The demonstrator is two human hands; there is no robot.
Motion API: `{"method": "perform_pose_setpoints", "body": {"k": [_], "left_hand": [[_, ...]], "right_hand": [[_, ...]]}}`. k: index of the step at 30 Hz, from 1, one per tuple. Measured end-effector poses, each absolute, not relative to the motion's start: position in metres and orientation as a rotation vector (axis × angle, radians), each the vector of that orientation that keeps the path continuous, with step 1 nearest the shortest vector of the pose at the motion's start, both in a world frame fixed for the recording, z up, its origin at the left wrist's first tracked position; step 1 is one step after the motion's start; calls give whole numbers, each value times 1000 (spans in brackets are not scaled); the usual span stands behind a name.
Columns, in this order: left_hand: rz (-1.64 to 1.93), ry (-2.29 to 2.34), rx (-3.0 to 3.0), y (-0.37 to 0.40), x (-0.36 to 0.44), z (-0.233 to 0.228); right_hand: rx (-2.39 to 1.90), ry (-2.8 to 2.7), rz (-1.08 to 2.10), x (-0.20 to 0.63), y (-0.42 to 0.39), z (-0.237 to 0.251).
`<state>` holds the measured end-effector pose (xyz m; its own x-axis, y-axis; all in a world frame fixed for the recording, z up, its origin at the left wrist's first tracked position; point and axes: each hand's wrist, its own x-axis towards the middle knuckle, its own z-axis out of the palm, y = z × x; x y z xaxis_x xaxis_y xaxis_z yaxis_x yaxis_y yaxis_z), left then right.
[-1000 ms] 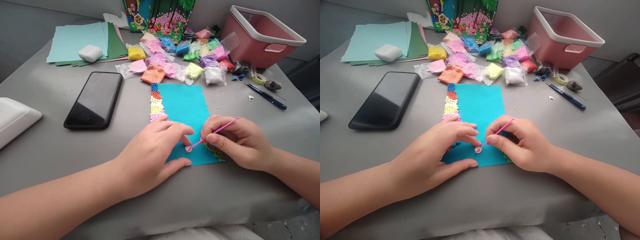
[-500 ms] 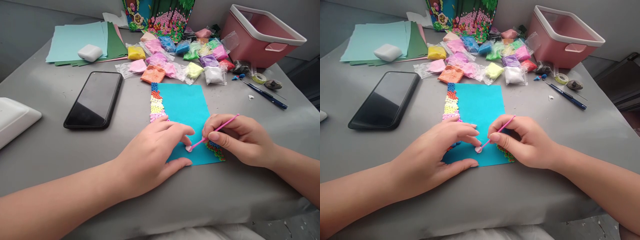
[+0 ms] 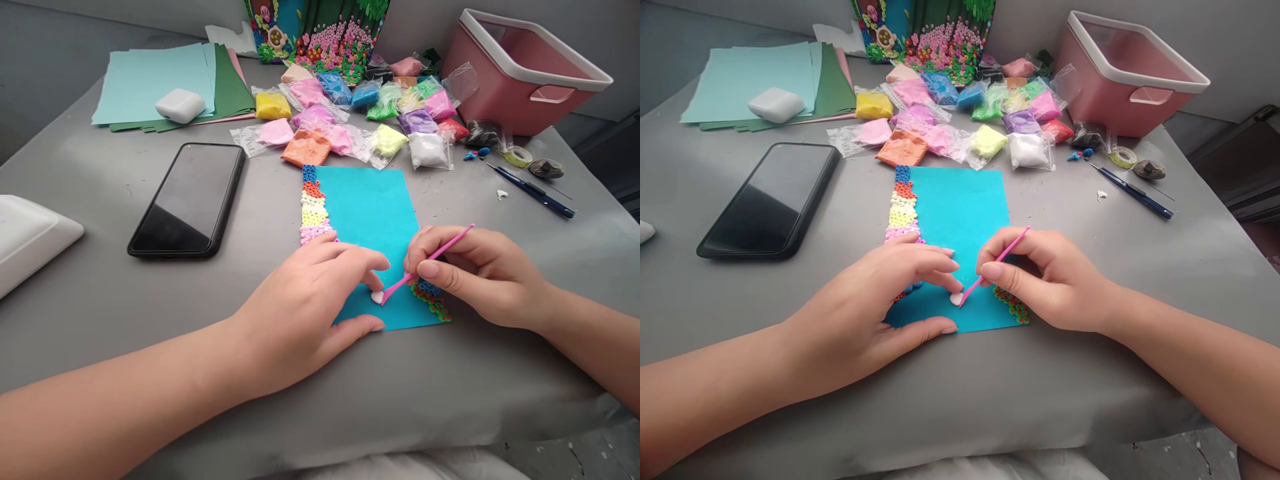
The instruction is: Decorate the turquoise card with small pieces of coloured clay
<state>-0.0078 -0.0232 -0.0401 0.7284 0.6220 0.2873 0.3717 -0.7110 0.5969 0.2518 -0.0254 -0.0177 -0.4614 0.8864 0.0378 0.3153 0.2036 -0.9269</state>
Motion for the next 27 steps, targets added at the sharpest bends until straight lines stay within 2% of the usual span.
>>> {"method": "perform_pose_setpoints", "body": {"k": [27], "left_hand": [[685, 676, 2388, -22, -5, -38]], "right_hand": [[-1111, -1924, 1180, 252, -28, -21]]}}
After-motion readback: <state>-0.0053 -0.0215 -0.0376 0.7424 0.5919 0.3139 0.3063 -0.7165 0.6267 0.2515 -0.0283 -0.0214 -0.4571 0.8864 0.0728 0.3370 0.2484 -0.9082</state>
